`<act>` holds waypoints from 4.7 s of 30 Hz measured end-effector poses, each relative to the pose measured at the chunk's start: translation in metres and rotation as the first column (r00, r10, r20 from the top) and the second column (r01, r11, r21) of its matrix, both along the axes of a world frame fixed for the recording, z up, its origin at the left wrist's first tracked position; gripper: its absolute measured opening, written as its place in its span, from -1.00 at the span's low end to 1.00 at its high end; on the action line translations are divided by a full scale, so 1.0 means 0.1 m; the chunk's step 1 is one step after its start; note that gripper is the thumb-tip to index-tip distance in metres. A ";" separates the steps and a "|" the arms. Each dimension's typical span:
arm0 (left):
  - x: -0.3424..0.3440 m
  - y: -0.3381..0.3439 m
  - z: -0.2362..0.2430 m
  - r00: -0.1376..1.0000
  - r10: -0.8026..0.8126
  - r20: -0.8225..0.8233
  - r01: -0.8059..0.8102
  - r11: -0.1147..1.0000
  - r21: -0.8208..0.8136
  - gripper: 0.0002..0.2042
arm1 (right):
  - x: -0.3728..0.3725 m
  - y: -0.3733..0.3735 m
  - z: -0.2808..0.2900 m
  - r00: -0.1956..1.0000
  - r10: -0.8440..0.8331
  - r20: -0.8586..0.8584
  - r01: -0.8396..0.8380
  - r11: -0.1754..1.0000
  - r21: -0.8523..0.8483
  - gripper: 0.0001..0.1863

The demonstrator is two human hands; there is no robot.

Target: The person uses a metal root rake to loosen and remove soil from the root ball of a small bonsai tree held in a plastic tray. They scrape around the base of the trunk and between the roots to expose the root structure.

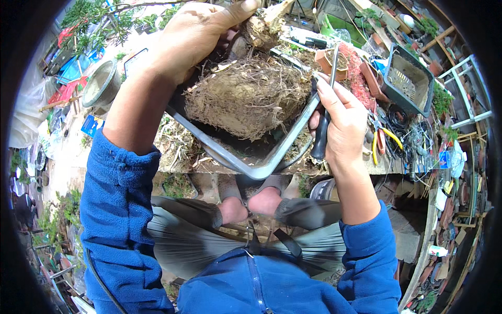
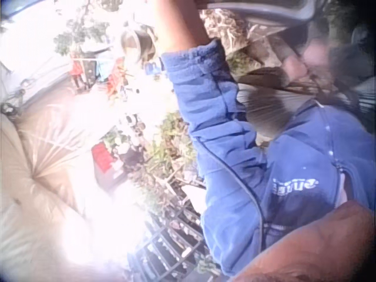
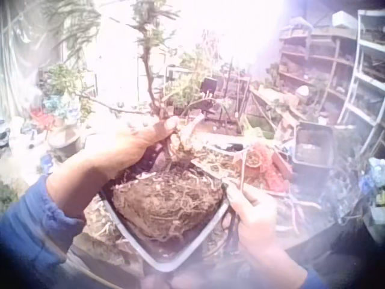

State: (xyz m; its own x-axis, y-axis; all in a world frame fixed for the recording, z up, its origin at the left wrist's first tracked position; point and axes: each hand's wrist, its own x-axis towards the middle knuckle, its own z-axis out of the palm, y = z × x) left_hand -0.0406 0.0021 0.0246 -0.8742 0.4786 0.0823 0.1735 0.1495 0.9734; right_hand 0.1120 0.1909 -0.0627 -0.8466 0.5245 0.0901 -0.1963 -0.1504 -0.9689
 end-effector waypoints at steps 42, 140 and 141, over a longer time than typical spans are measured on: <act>-0.34 -0.34 -0.37 0.918 -0.257 -0.301 0.307 0.943 0.132 -0.55 | 0.39 1.16 -0.02 0.881 -0.331 0.339 -0.228 0.331 0.916 -0.66; 2.15 -0.19 -1.05 0.660 0.041 -0.750 -0.039 0.999 0.020 -0.74 | 2.99 -0.02 -2.23 0.866 -0.327 0.378 -0.160 0.537 0.829 -0.29; 2.13 -0.27 -1.06 0.745 0.096 -0.660 -0.129 0.992 -0.002 -0.75 | 2.96 -0.01 -2.29 0.869 -0.317 0.380 -0.150 0.563 0.813 -0.28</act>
State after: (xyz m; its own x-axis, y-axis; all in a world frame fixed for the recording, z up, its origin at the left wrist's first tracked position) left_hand 0.1727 -0.0252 -0.0810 -0.6596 0.3980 0.6376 0.7467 0.2493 0.6167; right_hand 0.4081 0.1898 -0.2916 -0.8570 0.4945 0.1447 0.3083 0.7172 -0.6250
